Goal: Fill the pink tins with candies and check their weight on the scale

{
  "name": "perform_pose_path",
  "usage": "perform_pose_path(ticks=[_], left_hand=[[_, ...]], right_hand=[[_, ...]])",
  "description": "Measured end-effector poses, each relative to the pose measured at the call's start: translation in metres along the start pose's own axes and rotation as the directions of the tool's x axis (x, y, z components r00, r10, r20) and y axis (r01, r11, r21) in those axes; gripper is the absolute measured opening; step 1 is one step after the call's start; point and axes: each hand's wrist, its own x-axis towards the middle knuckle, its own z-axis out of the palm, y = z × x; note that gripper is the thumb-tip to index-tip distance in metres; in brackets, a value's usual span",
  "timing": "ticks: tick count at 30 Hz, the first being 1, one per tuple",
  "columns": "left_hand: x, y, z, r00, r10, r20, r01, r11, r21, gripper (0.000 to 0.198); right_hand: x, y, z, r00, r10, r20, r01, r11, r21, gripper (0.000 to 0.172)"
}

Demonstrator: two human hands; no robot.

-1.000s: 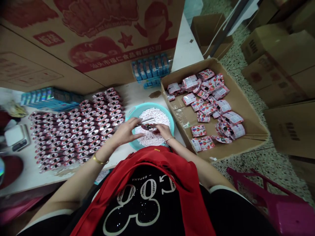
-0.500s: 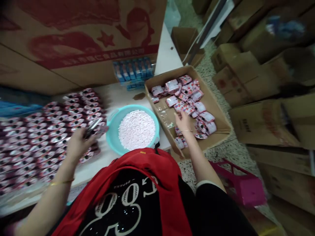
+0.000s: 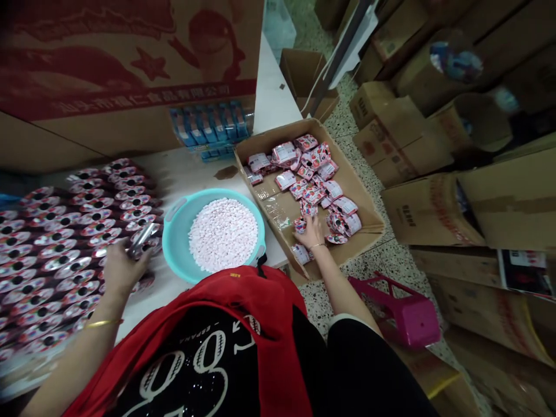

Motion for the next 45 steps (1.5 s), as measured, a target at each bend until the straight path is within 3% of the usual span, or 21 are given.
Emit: perform_pose_path(ticks=[2,3,4,6,8,11,13,16,19,23,28,32,37,42,45], left_hand=[[-0.003,0.017,-0.010,0.995,0.076,-0.061,-0.079,0.996,-0.046,0.052],[-0.004,0.028,-0.015,0.986,0.164,-0.019,-0.165,0.984,-0.068,0.045],[-0.005,0.041,-0.018,0.962,0.266,0.067,-0.260,0.961,-0.091,0.038],[-0.006,0.067,-0.018,0.851,0.430,0.301,-0.408,0.903,-0.134,0.030],[-0.006,0.090,-0.009,0.756,0.441,0.485,-0.441,0.889,-0.122,0.025],[-0.009,0.115,0.015,0.690,0.457,0.562,-0.454,0.877,-0.156,0.018],[-0.014,0.129,0.033,0.663,0.497,0.560,-0.465,0.859,-0.212,0.018],[-0.024,0.155,0.057,0.659,0.544,0.520,-0.460,0.838,-0.293,0.022],[-0.028,0.180,0.073,0.684,0.569,0.456,-0.439,0.821,-0.365,0.026],[-0.021,0.185,0.071,0.705,0.596,0.384,-0.416,0.786,-0.456,0.023],[-0.002,0.154,0.027,0.713,0.633,0.301,-0.427,0.733,-0.529,0.023],[0.008,0.136,-0.023,0.688,0.692,0.219,-0.510,0.675,-0.533,0.023],[0.009,0.151,-0.072,0.622,0.717,0.314,-0.633,0.697,-0.339,0.021],[-0.007,0.196,-0.100,0.675,0.593,0.440,-0.675,0.737,0.042,0.021],[-0.014,0.213,-0.112,0.680,0.594,0.429,-0.696,0.708,0.122,0.026]], right_hand=[[-0.007,-0.011,-0.014,0.975,-0.074,-0.212,0.115,0.976,0.187,0.067],[-0.010,-0.020,-0.022,0.945,-0.088,-0.314,0.183,0.940,0.287,0.072],[-0.014,-0.032,-0.030,0.915,-0.081,-0.395,0.247,0.887,0.390,0.078],[-0.020,-0.059,-0.045,0.892,-0.031,-0.452,0.331,0.725,0.604,0.087],[-0.026,-0.085,-0.056,0.936,-0.007,-0.351,0.308,0.497,0.811,0.086],[-0.040,-0.112,-0.059,0.993,-0.088,-0.078,0.092,0.176,0.980,0.075],[-0.051,-0.123,-0.053,0.985,-0.157,0.067,-0.060,0.053,0.997,0.074],[-0.067,-0.131,-0.037,0.957,-0.196,0.213,-0.224,-0.034,0.974,0.072],[-0.076,-0.130,-0.021,0.928,-0.205,0.310,-0.317,0.000,0.948,0.055],[-0.077,-0.120,-0.006,0.967,-0.141,0.212,-0.185,0.181,0.966,0.045],[-0.068,-0.116,0.006,0.989,-0.146,0.010,0.055,0.434,0.899,0.038],[-0.056,-0.129,0.012,0.954,-0.270,-0.134,0.280,0.628,0.727,0.024],[-0.044,-0.152,0.019,0.887,-0.428,-0.174,0.433,0.636,0.639,0.021],[-0.041,-0.164,0.026,0.843,-0.488,-0.225,0.514,0.609,0.604,0.023],[-0.040,-0.166,0.029,0.847,-0.485,-0.217,0.505,0.610,0.611,0.022]])
